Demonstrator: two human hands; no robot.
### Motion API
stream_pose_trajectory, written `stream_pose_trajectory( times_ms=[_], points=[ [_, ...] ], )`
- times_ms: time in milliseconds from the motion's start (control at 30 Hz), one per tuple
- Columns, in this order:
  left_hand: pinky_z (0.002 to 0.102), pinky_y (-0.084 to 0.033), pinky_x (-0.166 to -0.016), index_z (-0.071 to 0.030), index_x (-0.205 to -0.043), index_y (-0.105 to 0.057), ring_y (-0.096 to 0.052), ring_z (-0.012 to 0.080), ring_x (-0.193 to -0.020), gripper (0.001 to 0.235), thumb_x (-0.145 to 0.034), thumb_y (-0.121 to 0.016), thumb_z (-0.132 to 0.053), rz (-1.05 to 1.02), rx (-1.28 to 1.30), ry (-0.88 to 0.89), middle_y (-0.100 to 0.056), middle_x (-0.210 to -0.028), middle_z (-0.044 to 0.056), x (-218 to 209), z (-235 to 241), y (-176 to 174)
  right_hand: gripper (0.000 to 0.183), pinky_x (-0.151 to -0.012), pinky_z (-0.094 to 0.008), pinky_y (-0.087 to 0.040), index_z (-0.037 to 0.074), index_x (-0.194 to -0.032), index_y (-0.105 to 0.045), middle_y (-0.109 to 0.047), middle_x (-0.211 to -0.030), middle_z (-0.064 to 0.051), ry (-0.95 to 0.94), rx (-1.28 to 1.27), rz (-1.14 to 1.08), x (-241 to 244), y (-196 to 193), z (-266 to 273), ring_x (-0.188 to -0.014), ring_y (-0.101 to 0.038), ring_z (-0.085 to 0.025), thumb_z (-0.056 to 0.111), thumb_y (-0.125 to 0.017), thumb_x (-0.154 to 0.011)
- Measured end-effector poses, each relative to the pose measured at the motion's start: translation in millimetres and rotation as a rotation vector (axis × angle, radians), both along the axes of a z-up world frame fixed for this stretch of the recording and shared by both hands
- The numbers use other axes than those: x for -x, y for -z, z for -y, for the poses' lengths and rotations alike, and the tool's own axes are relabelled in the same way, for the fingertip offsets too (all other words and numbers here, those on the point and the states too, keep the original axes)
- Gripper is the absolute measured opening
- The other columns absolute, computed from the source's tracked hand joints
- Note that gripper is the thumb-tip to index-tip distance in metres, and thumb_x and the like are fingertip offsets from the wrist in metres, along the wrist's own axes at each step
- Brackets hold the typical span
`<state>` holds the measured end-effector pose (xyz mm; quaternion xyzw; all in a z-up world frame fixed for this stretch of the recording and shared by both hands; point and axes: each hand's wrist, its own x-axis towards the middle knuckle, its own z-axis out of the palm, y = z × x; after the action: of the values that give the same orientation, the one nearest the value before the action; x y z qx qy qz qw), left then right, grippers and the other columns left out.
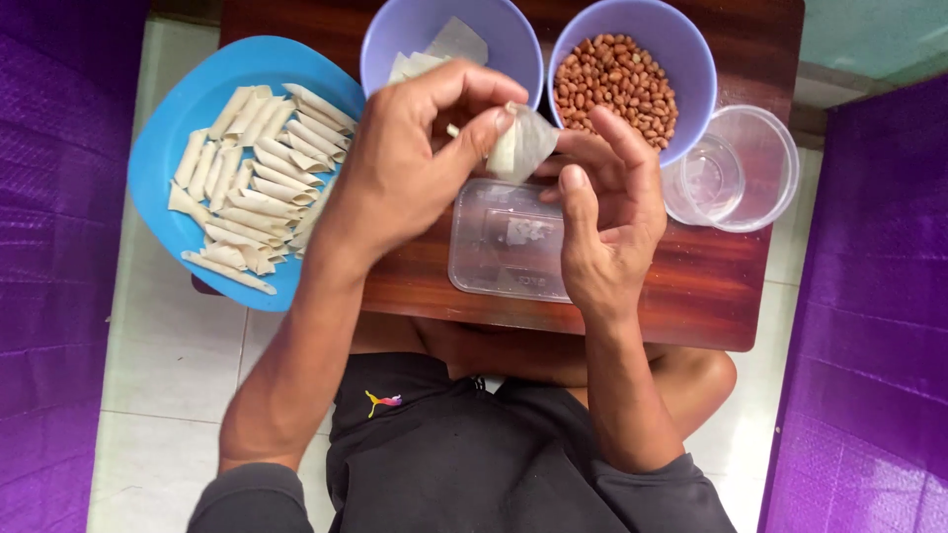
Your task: The person sits on the floor and repeatedly places a square wrapper on a plastic lid, adds a peanut, and rolls it into a cylinder. The finished rolls are placed on a blue plate.
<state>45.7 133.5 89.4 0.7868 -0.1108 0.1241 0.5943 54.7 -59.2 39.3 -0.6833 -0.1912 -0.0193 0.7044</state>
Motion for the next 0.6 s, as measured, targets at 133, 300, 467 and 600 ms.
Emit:
stream_pose_trajectory(
  times_ms=[133,300,467,600],
  points=[
    [0.019,-0.053,-0.072,0.002,-0.121,-0.065,-0.057,0.0064,-0.079,0.020,-0.101,-0.061,0.002,-0.208,0.349,0.081,-0.067,-0.101,0.004,14,24,36,0.053,-0.086,-0.025,-0.058,0.003,-0.148,-0.042,-0.063,-0.120,-0.014,0.001,-0.115,-0.169,15,9,13,-0.101,-0.062,-0.016,-0.007,-0.063,-0.101],
    [0.019,-0.039,-0.062,-0.002,-0.123,-0.065,-0.043,0.0062,-0.071,0.036,-0.092,-0.078,-0.014,-0.270,0.297,0.033,-0.055,-0.087,-0.001,23,53,65,0.052,-0.075,-0.019,-0.051,0.003,-0.143,-0.047,-0.066,-0.101,-0.008,0.136,0.089,-0.171,29,24,32,-0.083,-0.060,-0.009,-0.007,-0.070,-0.098],
    [0.020,-0.058,-0.056,-0.006,-0.125,-0.070,-0.067,0.0084,-0.070,0.034,-0.092,-0.076,-0.010,-0.362,0.250,0.031,-0.067,-0.083,0.006,26,61,100,0.057,-0.071,-0.028,-0.059,0.001,-0.149,-0.043,-0.071,-0.104,-0.018,0.107,0.059,-0.081,25,53,57,-0.084,-0.072,-0.016,-0.007,-0.070,-0.100],
    [0.030,-0.058,-0.054,-0.018,-0.126,-0.071,-0.071,0.0202,-0.065,0.035,-0.091,-0.076,-0.021,-0.371,-0.101,-0.007,-0.074,-0.085,0.010,40,63,97,0.054,-0.069,-0.027,-0.057,0.003,-0.148,-0.045,-0.072,-0.104,-0.016,0.081,0.168,-0.057,21,51,60,-0.080,-0.070,-0.015,-0.005,-0.070,-0.101]
  ],
)
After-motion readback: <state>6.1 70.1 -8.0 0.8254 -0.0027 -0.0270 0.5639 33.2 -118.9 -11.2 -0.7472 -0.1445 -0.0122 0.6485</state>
